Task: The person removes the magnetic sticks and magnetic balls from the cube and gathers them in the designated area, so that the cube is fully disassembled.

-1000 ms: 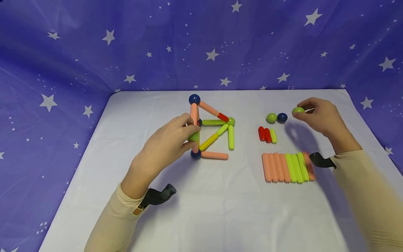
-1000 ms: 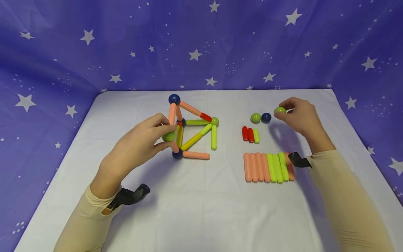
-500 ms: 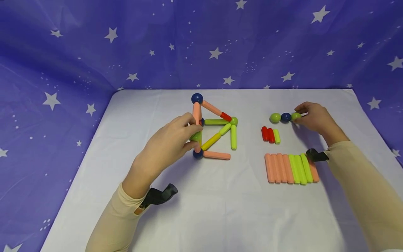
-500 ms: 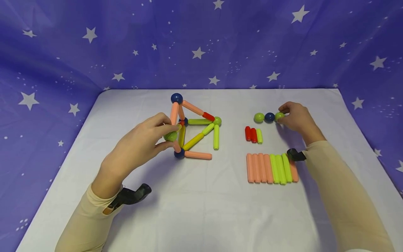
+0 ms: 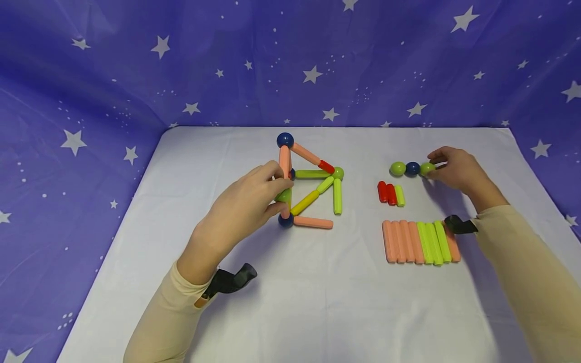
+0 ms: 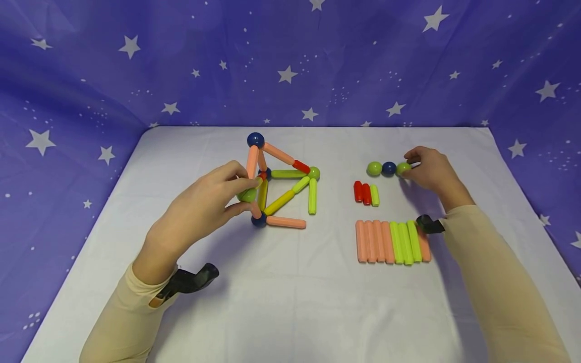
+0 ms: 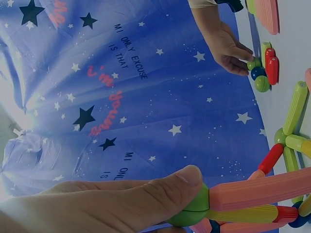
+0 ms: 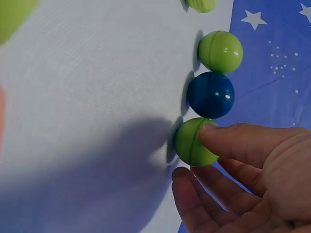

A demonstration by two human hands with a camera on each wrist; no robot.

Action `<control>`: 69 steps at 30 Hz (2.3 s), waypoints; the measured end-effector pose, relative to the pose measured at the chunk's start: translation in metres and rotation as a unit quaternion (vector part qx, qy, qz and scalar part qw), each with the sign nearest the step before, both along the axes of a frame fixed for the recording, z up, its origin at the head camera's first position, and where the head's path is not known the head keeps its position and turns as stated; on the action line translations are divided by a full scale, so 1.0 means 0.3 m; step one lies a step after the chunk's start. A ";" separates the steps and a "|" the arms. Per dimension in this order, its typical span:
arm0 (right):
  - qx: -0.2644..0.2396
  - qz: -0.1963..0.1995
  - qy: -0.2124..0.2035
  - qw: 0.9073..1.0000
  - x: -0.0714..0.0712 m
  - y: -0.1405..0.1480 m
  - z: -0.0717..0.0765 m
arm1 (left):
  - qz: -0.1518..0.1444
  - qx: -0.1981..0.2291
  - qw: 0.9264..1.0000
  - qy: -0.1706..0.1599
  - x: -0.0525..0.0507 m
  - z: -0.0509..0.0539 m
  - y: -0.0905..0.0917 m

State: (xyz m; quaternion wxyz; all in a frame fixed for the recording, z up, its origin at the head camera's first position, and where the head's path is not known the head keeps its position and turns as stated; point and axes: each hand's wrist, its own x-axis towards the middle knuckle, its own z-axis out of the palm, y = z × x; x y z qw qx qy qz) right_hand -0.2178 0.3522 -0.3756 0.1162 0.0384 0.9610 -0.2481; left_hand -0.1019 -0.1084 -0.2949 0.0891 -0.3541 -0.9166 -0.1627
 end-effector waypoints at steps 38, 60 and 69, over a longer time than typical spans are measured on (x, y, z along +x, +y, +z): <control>0.071 0.102 -0.020 0.992 0.225 -0.724 -0.005 | -0.003 -0.001 1.000 0.006 0.003 0.004 0.001; -0.212 0.263 0.214 0.916 0.337 -0.833 0.027 | -0.033 0.068 0.995 -0.062 -0.020 -0.002 -0.035; -0.179 0.272 0.351 0.878 0.366 -0.937 0.104 | 0.017 0.106 0.981 -0.160 -0.046 -0.025 -0.046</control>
